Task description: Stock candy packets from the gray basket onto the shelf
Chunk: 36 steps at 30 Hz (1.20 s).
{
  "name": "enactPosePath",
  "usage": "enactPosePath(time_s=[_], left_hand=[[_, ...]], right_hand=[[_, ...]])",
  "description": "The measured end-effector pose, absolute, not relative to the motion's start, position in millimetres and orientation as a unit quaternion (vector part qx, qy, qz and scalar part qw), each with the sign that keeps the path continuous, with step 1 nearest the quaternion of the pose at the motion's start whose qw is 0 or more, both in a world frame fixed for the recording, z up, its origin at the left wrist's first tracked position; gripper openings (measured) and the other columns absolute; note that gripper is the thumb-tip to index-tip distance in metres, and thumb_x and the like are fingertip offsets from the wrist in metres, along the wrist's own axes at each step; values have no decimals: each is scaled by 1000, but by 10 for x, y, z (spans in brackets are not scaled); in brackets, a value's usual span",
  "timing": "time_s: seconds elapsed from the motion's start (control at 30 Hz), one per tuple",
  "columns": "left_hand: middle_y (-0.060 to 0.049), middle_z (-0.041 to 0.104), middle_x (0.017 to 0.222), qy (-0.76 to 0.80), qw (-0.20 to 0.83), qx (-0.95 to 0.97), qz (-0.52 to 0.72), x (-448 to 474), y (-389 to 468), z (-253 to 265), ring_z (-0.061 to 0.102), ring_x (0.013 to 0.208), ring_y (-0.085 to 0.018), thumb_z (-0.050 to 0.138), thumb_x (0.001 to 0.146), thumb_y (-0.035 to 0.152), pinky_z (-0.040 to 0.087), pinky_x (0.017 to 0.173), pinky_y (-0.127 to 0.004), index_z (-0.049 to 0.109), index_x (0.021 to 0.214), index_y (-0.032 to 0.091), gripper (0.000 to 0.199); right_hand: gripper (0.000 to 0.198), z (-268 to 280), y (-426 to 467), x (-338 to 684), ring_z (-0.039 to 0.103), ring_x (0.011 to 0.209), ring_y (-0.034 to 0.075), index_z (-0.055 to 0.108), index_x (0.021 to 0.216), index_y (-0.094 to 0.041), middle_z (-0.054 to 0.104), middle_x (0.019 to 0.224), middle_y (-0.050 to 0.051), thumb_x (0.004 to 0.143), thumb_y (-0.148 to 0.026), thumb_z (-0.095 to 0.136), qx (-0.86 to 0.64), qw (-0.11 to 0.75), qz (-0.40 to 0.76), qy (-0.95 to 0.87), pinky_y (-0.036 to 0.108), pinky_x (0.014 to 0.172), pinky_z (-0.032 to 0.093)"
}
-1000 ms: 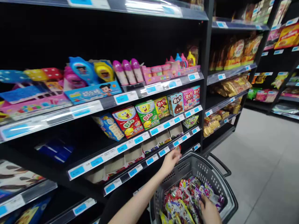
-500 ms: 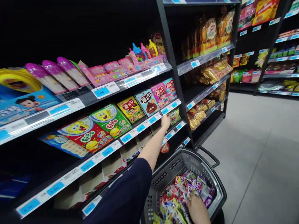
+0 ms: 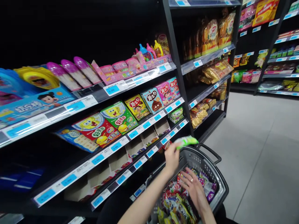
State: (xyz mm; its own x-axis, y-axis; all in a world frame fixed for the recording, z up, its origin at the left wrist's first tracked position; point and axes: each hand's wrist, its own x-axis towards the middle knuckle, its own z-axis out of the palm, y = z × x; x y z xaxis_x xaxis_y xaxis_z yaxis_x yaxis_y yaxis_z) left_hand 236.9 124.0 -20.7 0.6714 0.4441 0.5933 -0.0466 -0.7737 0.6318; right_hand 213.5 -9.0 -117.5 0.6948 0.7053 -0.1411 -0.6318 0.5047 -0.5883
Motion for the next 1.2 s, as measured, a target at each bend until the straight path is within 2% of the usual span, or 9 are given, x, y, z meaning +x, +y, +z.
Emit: enactPosePath(time_s=[0.1,0.3,0.43,0.53,0.7,0.8,0.97,1.07,1.2], left_hand=[[-6,66,99,1,267,913,308,1633,865,-545,61,91,-15,45,78,6,48,79,-26,59,100,18,28],[-8,65,103,-97,238,948,189,661,763,-546,62,86,-18,52,78,15,46,79,-31,58,106,20,29],[-9,59,113,77,380,902,190,272,1060,-284,53,102,-24,61,72,28,36,92,-39,58,108,24,36],[-10,45,128,206,589,763,169,-4,1228,-345,44,113,-28,67,65,29,33,94,-40,49,119,25,57],[-10,62,98,252,851,459,44,-341,1341,-770,61,79,-19,69,63,27,47,73,-32,49,115,18,56],[-7,64,77,282,850,444,11,-411,1442,-886,60,60,-15,70,61,28,47,58,-26,60,99,12,42],[-4,64,65,233,830,507,-6,-445,1519,-858,59,61,-15,74,52,21,43,60,-24,67,76,8,29],[-2,64,68,193,812,550,-35,-420,1438,-902,58,63,-16,77,47,20,42,60,-24,67,76,11,32],[-2,62,72,291,816,492,89,-329,1395,-991,58,69,-16,77,48,28,44,65,-25,62,85,14,42]], right_hand=[[66,-984,-143,2043,52,107,31,57,107,-24,60,113,12,54,-64,63,-178,901,396,-19,48,86,41],[35,-879,-187,1726,63,87,26,63,91,-16,70,81,6,60,-30,73,-311,845,426,93,41,78,47],[34,-826,-209,1414,65,82,27,63,88,-14,71,79,8,59,-27,75,-342,803,485,56,41,75,48],[37,-829,-201,1100,65,83,28,63,93,-15,71,85,10,60,-28,74,-354,774,524,40,42,76,47],[43,-939,-110,616,63,87,27,61,99,-18,71,84,8,60,-29,73,-392,766,507,47,41,78,45],[43,-945,-171,528,60,90,26,62,98,-20,69,91,8,59,-34,73,-385,764,517,-11,39,79,43],[65,-741,-356,702,60,76,23,62,96,-16,64,92,11,62,-70,50,-353,682,633,-104,35,65,45],[48,-687,-252,726,60,64,17,57,104,-24,64,86,4,65,-52,62,-424,635,634,-123,30,56,45],[41,-919,22,595,61,70,19,59,91,-21,66,78,2,54,-28,76,-518,673,515,-115,30,62,46]])
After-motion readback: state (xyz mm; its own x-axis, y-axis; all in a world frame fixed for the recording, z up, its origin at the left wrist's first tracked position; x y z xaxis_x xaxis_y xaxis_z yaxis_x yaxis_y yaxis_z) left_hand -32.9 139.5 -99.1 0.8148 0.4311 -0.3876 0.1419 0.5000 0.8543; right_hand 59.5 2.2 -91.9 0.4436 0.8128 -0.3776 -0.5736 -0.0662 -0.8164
